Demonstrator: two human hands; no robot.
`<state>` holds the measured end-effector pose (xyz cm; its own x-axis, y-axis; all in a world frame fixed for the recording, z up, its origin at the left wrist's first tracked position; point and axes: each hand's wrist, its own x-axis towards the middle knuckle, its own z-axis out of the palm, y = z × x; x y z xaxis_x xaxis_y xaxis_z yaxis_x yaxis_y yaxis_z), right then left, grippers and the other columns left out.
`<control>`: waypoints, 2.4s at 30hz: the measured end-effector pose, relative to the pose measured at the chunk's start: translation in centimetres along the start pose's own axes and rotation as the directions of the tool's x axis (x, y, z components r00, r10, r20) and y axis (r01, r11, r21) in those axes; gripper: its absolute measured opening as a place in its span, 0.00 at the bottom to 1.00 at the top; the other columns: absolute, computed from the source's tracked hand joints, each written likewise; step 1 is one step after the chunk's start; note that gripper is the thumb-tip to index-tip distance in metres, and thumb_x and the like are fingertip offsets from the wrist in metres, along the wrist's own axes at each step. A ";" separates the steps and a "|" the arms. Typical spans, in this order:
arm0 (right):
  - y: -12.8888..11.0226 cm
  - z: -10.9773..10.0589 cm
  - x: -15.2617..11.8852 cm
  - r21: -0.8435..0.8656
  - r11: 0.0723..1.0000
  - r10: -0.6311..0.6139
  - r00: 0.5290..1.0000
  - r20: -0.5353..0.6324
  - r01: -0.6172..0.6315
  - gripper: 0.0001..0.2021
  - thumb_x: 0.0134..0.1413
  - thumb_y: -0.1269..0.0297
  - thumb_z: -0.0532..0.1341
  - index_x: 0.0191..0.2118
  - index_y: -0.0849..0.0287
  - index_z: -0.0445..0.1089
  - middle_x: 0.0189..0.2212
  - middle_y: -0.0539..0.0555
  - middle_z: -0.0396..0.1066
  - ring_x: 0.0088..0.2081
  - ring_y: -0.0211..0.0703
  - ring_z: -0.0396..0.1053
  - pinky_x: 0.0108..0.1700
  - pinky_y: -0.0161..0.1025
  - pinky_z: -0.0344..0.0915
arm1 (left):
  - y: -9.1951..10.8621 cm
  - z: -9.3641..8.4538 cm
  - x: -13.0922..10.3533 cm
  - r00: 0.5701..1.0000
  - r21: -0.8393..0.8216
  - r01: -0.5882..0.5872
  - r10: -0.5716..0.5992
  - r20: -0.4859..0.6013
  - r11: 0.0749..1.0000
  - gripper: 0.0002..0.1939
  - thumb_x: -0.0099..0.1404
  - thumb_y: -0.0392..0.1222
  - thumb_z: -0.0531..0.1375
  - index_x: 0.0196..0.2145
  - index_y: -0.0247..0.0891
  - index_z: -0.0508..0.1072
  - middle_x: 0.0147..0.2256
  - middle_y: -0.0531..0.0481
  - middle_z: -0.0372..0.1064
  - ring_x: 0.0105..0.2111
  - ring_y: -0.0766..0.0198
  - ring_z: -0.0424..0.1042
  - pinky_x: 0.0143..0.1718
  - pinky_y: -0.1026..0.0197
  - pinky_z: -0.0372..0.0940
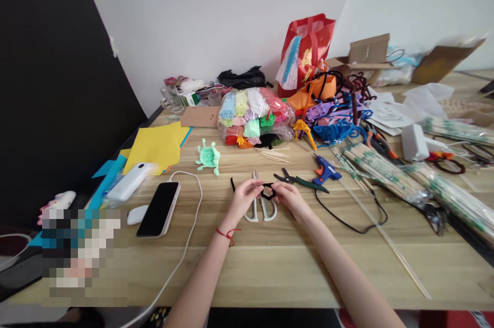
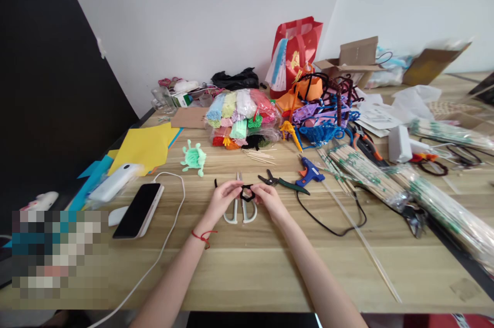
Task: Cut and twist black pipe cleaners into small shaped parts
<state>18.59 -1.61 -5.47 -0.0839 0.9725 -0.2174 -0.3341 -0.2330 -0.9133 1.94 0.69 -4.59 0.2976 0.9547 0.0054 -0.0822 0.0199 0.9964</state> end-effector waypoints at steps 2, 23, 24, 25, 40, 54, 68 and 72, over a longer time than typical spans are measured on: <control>-0.1 0.0 -0.1 -0.033 0.999 -0.013 1.000 0.001 0.013 0.13 0.41 0.55 0.66 0.28 0.60 0.73 0.26 0.51 0.70 0.22 0.32 0.59 0.26 0.32 0.56 | -0.1 0.2 -0.1 0.999 0.001 -0.002 0.002 0.040 1.000 0.16 0.55 0.44 0.63 0.40 0.34 0.73 0.40 0.43 0.74 0.38 0.61 0.73 0.40 0.61 0.67; 0.2 -0.1 0.3 0.064 0.998 -0.014 0.999 -0.043 0.017 0.14 0.35 0.56 0.70 0.30 0.59 0.72 0.25 0.50 0.71 0.21 0.33 0.64 0.28 0.33 0.62 | 0.6 -0.3 -0.2 0.997 -0.073 0.020 -0.025 -0.066 0.997 0.15 0.56 0.39 0.62 0.42 0.36 0.71 0.42 0.44 0.71 0.39 0.61 0.72 0.35 0.64 0.67; 0.2 -0.1 0.4 0.049 0.999 -0.016 0.999 -0.046 0.018 0.14 0.36 0.56 0.70 0.29 0.59 0.72 0.25 0.49 0.70 0.21 0.32 0.63 0.27 0.33 0.61 | 0.6 -0.3 -0.1 0.997 -0.076 0.018 -0.024 -0.069 0.997 0.15 0.56 0.39 0.62 0.42 0.35 0.71 0.42 0.43 0.71 0.39 0.61 0.72 0.35 0.64 0.67; 0.3 -0.1 0.4 0.034 0.999 -0.015 0.999 -0.047 0.017 0.15 0.36 0.55 0.70 0.29 0.59 0.72 0.25 0.49 0.70 0.21 0.32 0.63 0.27 0.33 0.61 | 0.5 -0.3 -0.1 0.997 -0.076 0.020 -0.025 -0.067 0.997 0.15 0.55 0.39 0.63 0.42 0.35 0.71 0.42 0.43 0.71 0.40 0.60 0.72 0.35 0.63 0.68; -0.6 -0.3 0.1 0.010 0.997 -0.069 0.995 -0.072 0.070 0.16 0.37 0.54 0.69 0.33 0.57 0.70 0.27 0.50 0.72 0.25 0.36 0.65 0.28 0.33 0.60 | 0.6 -1.0 -0.1 0.985 -0.293 0.169 -0.150 0.086 0.941 0.19 0.52 0.37 0.65 0.43 0.35 0.70 0.37 0.46 0.72 0.36 0.63 0.73 0.40 0.61 0.67; -0.8 0.1 -0.2 -0.055 0.982 -0.178 0.984 0.015 0.179 0.13 0.40 0.59 0.67 0.35 0.57 0.74 0.34 0.55 0.75 0.38 0.49 0.72 0.46 0.45 0.64 | -0.2 -1.1 0.1 0.991 -0.196 0.131 -0.127 0.034 0.972 0.15 0.52 0.41 0.65 0.38 0.33 0.73 0.38 0.45 0.74 0.38 0.59 0.74 0.44 0.57 0.67; 0.7 1.2 0.2 -0.014 0.962 -0.272 0.960 -0.064 0.272 0.22 0.30 0.67 0.71 0.36 0.54 0.66 0.27 0.49 0.68 0.32 0.41 0.70 0.39 0.40 0.67 | -0.3 -0.4 0.1 0.995 -0.155 0.090 -0.094 -0.018 0.984 0.13 0.50 0.39 0.66 0.35 0.33 0.73 0.37 0.45 0.74 0.39 0.59 0.73 0.44 0.56 0.68; 0.3 1.1 0.1 -0.029 0.966 -0.257 0.964 -0.074 0.255 0.18 0.33 0.63 0.70 0.35 0.55 0.67 0.30 0.50 0.69 0.34 0.42 0.70 0.43 0.42 0.66 | -0.2 -0.4 0.1 0.996 -0.144 0.083 -0.088 -0.031 0.986 0.13 0.50 0.40 0.66 0.34 0.33 0.73 0.36 0.45 0.74 0.38 0.59 0.73 0.43 0.57 0.69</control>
<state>17.47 -1.57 -5.35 0.0749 0.9972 -0.0006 -0.3171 0.0233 -0.9481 1.61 0.86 -4.80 0.2741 0.9579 -0.0854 -0.1931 0.1418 0.9709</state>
